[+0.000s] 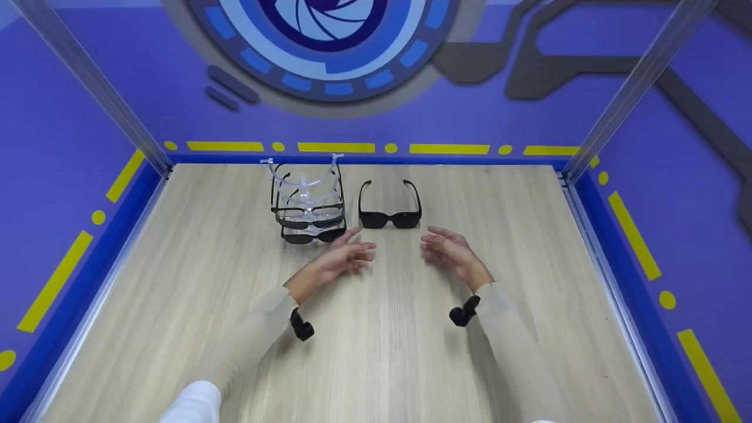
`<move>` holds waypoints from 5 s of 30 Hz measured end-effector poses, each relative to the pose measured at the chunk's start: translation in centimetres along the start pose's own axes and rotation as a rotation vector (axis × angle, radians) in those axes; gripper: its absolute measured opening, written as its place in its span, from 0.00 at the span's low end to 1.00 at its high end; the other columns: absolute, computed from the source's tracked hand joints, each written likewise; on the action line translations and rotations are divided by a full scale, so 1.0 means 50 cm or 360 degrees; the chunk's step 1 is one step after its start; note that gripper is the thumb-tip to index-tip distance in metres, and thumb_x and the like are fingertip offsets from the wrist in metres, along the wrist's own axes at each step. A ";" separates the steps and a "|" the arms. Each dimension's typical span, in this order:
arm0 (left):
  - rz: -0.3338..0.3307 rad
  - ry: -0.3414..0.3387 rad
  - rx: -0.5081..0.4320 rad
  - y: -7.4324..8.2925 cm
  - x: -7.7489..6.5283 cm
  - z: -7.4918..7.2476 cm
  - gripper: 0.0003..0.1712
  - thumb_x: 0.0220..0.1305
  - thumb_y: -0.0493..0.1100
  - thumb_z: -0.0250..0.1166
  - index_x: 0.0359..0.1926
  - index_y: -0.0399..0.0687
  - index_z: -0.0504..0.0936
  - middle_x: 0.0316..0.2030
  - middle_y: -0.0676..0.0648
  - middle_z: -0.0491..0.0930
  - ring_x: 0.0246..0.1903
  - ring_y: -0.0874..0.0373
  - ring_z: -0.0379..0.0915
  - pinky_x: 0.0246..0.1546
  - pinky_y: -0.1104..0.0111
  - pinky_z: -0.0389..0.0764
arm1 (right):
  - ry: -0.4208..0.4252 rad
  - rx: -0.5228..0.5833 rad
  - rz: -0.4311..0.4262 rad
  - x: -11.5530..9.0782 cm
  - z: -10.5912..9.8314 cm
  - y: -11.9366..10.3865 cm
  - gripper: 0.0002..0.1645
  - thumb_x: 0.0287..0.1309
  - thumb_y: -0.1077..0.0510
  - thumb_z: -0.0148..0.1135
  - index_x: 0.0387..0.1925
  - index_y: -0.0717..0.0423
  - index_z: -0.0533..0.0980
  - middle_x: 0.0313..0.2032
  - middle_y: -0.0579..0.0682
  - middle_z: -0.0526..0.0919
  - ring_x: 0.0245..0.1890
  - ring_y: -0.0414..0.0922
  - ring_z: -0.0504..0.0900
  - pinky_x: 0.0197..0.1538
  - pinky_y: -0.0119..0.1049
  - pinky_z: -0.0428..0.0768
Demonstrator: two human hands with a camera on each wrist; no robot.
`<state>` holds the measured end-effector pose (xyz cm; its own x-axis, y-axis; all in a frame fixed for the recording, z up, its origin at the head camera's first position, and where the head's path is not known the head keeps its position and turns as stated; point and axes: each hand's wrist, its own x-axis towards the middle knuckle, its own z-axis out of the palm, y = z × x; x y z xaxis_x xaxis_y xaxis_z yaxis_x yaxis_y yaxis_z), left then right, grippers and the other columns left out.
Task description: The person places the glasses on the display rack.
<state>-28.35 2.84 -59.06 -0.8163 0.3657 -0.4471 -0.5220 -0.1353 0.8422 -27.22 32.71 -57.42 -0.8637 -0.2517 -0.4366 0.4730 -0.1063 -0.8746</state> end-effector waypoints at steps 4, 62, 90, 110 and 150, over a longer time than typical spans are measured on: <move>-0.0014 0.0014 -0.0048 -0.004 0.017 0.005 0.52 0.69 0.35 0.64 0.83 0.53 0.41 0.57 0.31 0.81 0.32 0.61 0.82 0.37 0.73 0.86 | 0.0001 0.0024 -0.0008 0.018 0.013 0.004 0.41 0.77 0.59 0.51 0.81 0.61 0.45 0.57 0.47 0.86 0.59 0.44 0.82 0.67 0.41 0.80; -0.0061 -0.0297 0.0455 0.000 -0.045 -0.060 0.32 0.74 0.38 0.59 0.74 0.35 0.63 0.54 0.34 0.85 0.42 0.55 0.85 0.45 0.67 0.87 | -0.0332 -0.0082 0.0105 -0.102 -0.047 0.054 0.42 0.78 0.60 0.50 0.78 0.74 0.39 0.61 0.52 0.83 0.61 0.45 0.82 0.69 0.41 0.78; -0.0060 -0.0276 0.0041 0.006 -0.032 -0.032 0.47 0.65 0.23 0.62 0.80 0.46 0.55 0.61 0.32 0.79 0.39 0.55 0.87 0.62 0.50 0.80 | -0.0327 0.0258 0.0125 -0.062 -0.028 0.038 0.45 0.73 0.72 0.49 0.80 0.64 0.37 0.59 0.54 0.83 0.62 0.44 0.82 0.67 0.39 0.79; 0.0029 -0.0451 0.0102 0.070 -0.100 -0.001 0.48 0.64 0.23 0.62 0.80 0.49 0.54 0.41 0.47 0.85 0.39 0.58 0.86 0.48 0.62 0.89 | -0.0383 0.0010 -0.0203 -0.146 -0.033 -0.016 0.35 0.71 0.72 0.53 0.76 0.57 0.61 0.55 0.51 0.85 0.56 0.42 0.86 0.62 0.35 0.83; 0.0267 -0.0314 0.0132 0.197 -0.219 0.013 0.44 0.64 0.28 0.67 0.77 0.48 0.62 0.42 0.51 0.88 0.45 0.57 0.86 0.56 0.57 0.86 | -0.0200 0.0109 -0.0327 -0.227 0.074 -0.129 0.31 0.69 0.73 0.55 0.70 0.54 0.66 0.54 0.52 0.85 0.56 0.42 0.86 0.63 0.35 0.83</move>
<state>-24.39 -1.89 -45.68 -0.8214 0.5179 -0.2388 -0.3548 -0.1361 0.9250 -19.85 32.71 -46.05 -0.9166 -0.3354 -0.2176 0.3041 -0.2316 -0.9241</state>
